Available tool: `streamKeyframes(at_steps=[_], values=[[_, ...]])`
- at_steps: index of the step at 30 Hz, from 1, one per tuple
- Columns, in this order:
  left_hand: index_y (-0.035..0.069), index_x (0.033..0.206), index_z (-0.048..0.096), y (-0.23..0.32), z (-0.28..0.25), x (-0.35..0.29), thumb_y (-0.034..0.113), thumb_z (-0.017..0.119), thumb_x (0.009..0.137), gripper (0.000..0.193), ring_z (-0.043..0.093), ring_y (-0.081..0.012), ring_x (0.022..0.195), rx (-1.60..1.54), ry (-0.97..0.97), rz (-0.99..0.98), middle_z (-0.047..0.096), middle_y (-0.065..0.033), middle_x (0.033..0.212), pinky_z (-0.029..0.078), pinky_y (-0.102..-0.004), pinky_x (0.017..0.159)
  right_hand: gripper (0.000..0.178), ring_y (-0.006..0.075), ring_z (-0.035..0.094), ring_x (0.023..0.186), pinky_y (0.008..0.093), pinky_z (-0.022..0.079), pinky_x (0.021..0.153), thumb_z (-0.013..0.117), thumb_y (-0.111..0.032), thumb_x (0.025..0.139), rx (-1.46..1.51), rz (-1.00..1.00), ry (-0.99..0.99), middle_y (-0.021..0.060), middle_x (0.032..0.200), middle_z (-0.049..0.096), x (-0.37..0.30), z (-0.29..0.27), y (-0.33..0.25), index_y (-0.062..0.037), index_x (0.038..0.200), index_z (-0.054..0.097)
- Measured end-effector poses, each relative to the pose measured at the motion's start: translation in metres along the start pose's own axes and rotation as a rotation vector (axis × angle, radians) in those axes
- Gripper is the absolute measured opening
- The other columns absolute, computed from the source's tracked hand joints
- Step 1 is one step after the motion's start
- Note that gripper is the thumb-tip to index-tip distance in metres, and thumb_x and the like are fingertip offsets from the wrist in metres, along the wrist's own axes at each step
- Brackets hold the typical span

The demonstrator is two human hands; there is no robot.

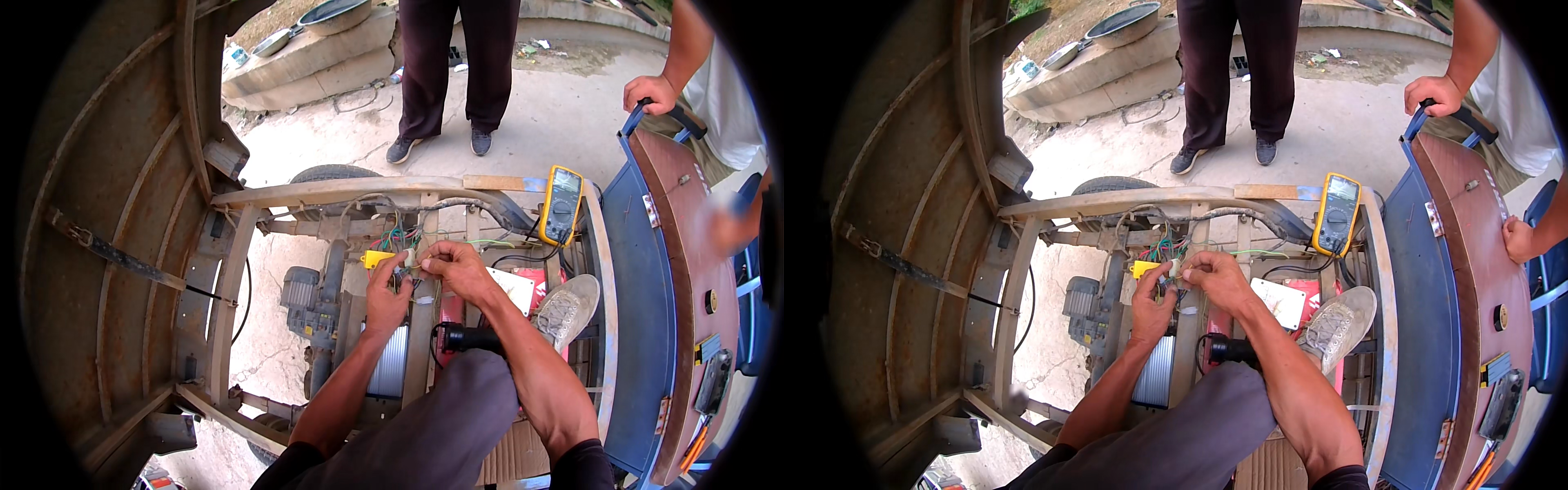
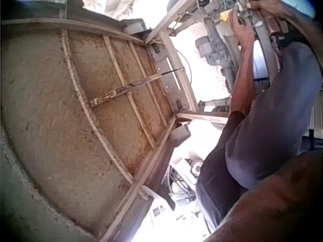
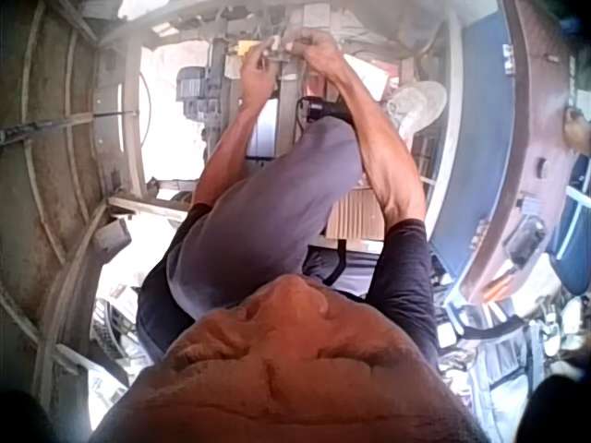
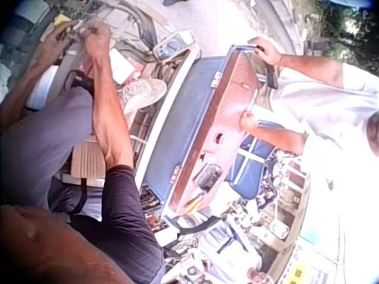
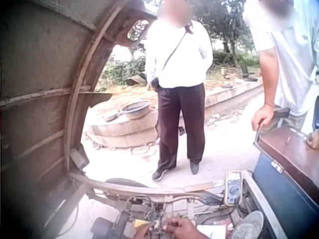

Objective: The person works on the wiring of a small vehicle by stripping wire insulation with a tool, connecting wires together, and using a multimeter to check the electrical circuit.

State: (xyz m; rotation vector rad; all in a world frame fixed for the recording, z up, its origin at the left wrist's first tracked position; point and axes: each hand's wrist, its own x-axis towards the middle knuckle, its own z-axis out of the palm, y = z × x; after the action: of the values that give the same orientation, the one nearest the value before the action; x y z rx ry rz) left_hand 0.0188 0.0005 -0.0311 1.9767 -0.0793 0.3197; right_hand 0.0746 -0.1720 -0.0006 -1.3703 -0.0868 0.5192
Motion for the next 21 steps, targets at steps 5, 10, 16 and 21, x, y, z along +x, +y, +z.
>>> streamKeyframes(at_steps=[5,10,16,21], values=[[0.004,0.127,0.061,0.005,0.001,0.000,-0.006,0.065,0.082,0.046,0.058,-0.0129,0.101,0.025,0.000,-0.166,0.063,-0.0059,0.113,0.046,-0.0257,0.088,0.012,0.0142,0.064,0.080,0.0276,0.052,0.075,0.065,-0.003,0.087,-0.053,0.023,-0.031,0.0097,0.085,0.070,-0.004,0.000,-0.005,0.0043,0.097,0.068],[0.003,0.125,0.063,-0.009,0.002,-0.002,-0.004,0.063,0.087,0.039,0.059,-0.0118,0.096,-0.051,0.056,-0.172,0.065,-0.0051,0.111,0.048,-0.0251,0.083,0.014,0.0142,0.064,0.079,0.0289,0.052,0.076,0.067,-0.002,0.083,-0.240,0.030,-0.099,0.0072,0.086,0.072,-0.002,-0.001,0.002,0.0016,0.095,0.073],[0.002,0.122,0.065,-0.003,0.002,-0.001,0.001,0.059,0.091,0.031,0.061,-0.0113,0.093,-0.140,0.079,-0.223,0.067,-0.0066,0.110,0.049,-0.0256,0.081,0.016,0.0142,0.065,0.079,0.0295,0.052,0.077,0.068,-0.004,0.081,-0.351,-0.009,-0.182,0.0092,0.082,0.073,0.006,-0.004,0.026,-0.0004,0.095,0.075],[0.002,0.120,0.066,-0.005,0.002,0.000,0.000,0.058,0.091,0.030,0.061,-0.0100,0.086,-0.190,0.097,-0.257,0.069,-0.0060,0.104,0.049,-0.0239,0.076,0.019,0.0171,0.068,0.081,0.0305,0.053,0.079,0.068,-0.007,0.081,-0.381,-0.051,-0.208,0.0115,0.087,0.074,0.006,0.001,0.027,-0.0026,0.098,0.076]])
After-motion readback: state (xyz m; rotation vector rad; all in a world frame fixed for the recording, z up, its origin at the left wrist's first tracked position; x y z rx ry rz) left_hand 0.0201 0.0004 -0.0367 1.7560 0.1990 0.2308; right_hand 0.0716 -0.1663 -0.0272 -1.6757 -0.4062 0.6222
